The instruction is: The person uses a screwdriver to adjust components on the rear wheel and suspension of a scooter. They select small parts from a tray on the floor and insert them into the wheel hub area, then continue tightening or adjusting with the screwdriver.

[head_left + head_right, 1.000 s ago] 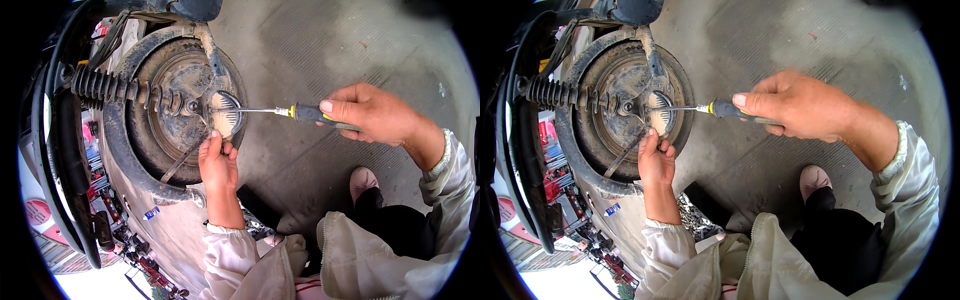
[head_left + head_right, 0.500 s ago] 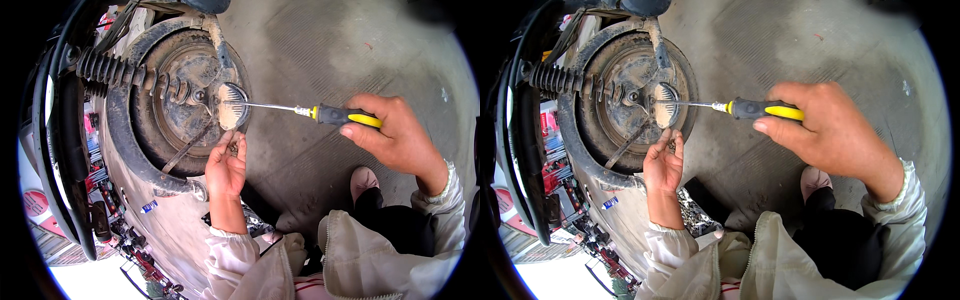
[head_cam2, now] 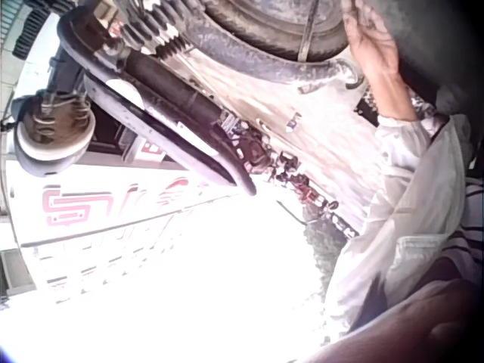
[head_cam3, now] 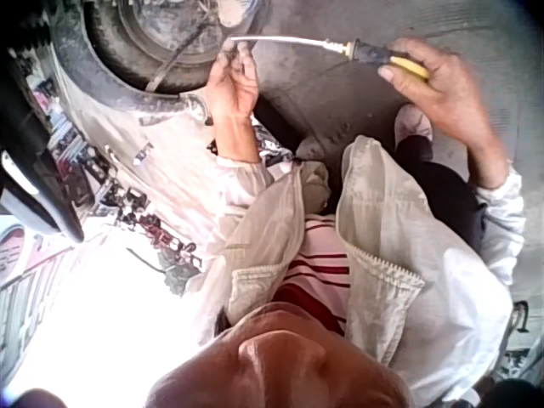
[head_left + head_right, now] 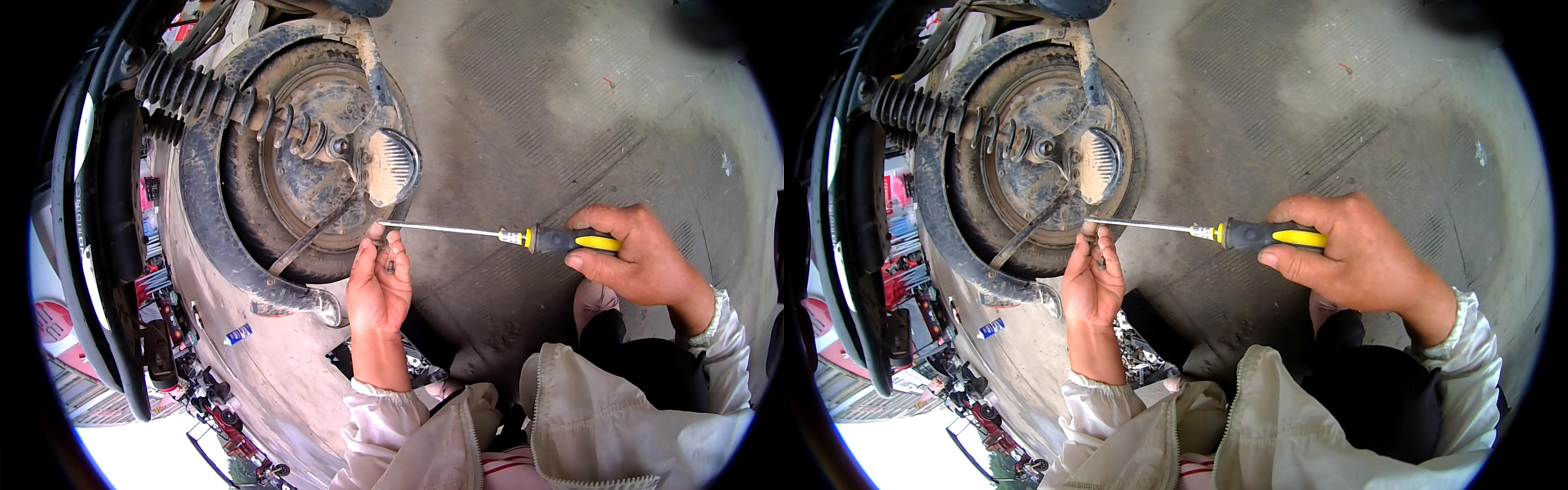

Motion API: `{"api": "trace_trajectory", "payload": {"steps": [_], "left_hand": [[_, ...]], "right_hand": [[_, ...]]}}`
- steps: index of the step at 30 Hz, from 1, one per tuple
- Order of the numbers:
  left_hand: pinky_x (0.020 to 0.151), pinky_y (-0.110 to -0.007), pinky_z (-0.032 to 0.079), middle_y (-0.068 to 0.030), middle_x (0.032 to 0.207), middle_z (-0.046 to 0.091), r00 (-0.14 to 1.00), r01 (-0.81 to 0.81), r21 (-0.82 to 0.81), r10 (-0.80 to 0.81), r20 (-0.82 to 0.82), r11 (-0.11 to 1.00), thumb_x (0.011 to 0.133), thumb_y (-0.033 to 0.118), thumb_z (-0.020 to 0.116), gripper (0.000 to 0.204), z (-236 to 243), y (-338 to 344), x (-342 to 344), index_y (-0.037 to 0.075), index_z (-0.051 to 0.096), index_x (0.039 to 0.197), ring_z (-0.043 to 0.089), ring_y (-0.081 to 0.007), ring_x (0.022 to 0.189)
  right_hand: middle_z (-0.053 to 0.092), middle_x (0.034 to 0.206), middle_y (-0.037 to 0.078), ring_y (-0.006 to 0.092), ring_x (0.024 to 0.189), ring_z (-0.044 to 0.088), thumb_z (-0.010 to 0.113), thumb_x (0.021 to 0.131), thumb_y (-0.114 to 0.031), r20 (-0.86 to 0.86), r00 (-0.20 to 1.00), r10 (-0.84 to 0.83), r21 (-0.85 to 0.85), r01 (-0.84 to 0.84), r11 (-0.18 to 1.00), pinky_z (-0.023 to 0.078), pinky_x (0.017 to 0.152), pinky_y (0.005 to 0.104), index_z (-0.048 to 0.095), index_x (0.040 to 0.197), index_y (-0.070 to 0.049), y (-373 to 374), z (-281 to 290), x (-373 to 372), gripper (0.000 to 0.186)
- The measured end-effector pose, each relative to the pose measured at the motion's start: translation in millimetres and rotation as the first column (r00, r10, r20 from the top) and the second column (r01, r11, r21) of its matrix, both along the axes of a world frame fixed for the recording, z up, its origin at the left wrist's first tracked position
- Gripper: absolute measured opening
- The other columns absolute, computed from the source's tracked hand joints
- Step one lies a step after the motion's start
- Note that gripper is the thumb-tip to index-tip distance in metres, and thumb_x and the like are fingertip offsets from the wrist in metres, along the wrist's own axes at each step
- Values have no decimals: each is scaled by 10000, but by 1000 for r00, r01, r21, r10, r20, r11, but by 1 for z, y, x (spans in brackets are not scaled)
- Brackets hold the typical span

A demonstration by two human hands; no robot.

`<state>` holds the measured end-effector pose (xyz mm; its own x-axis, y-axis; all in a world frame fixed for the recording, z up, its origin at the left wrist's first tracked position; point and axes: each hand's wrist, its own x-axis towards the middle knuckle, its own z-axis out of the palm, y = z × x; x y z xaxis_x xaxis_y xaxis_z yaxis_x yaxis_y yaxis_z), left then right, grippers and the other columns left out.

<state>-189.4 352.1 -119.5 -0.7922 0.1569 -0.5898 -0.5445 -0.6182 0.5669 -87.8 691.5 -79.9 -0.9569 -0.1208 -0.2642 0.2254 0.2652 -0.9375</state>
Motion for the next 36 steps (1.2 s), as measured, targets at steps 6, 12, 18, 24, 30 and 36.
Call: {"api": "trace_trajectory", "payload": {"steps": [6,12,18,24,30,36], "left_hand": [[941,-371,563,-186,1205,606,998,55,37,-54,-20,998,975,187,592,395,6,-2,0,-30,528,1299,615,-262,1096],[956,-365,578,-159,1232,628,997,-63,28,64,-34,998,948,73,614,347,7,-1,2,-34,558,1274,644,-258,1108],[930,-331,577,-98,1196,646,990,-117,55,121,-70,992,956,121,657,320,12,7,1,30,583,1254,640,-200,1073],[908,-314,578,-21,1084,695,992,-93,9,93,-83,996,966,208,669,236,23,21,4,70,648,1157,649,-181,1047],[901,-310,583,-13,1088,698,993,-90,35,92,-79,995,970,227,663,232,25,25,5,83,653,1151,655,-170,1057],[902,-303,586,-11,1110,694,992,-105,19,106,-72,994,977,220,647,221,25,27,4,91,651,1156,652,-168,1066]], "right_hand": [[651,716,95,200,609,641,751,876,-253,-38,999,6,-12,-7,1000,485,568,327,675,967,-13,-6,-9,2,268],[668,748,97,214,637,663,754,873,-243,-29,999,29,26,-28,999,502,586,327,680,982,-21,-5,-10,4,258],[692,812,99,235,678,690,772,856,-222,-126,992,21,-28,-25,999,528,617,323,685,1000,-38,-9,-12,6,250],[691,816,104,244,672,685,780,847,-220,-115,993,22,-22,-25,999,523,609,322,682,996,-39,-11,-12,6,254],[688,808,109,252,668,685,771,851,-216,-143,990,14,-21,-17,1000,521,603,328,681,1000,-36,-10,-16,8,251],[690,801,104,215,663,684,767,862,-231,-58,998,-1,-74,-3,997,516,604,317,682,1011,-26,-9,-14,9,268]]}}
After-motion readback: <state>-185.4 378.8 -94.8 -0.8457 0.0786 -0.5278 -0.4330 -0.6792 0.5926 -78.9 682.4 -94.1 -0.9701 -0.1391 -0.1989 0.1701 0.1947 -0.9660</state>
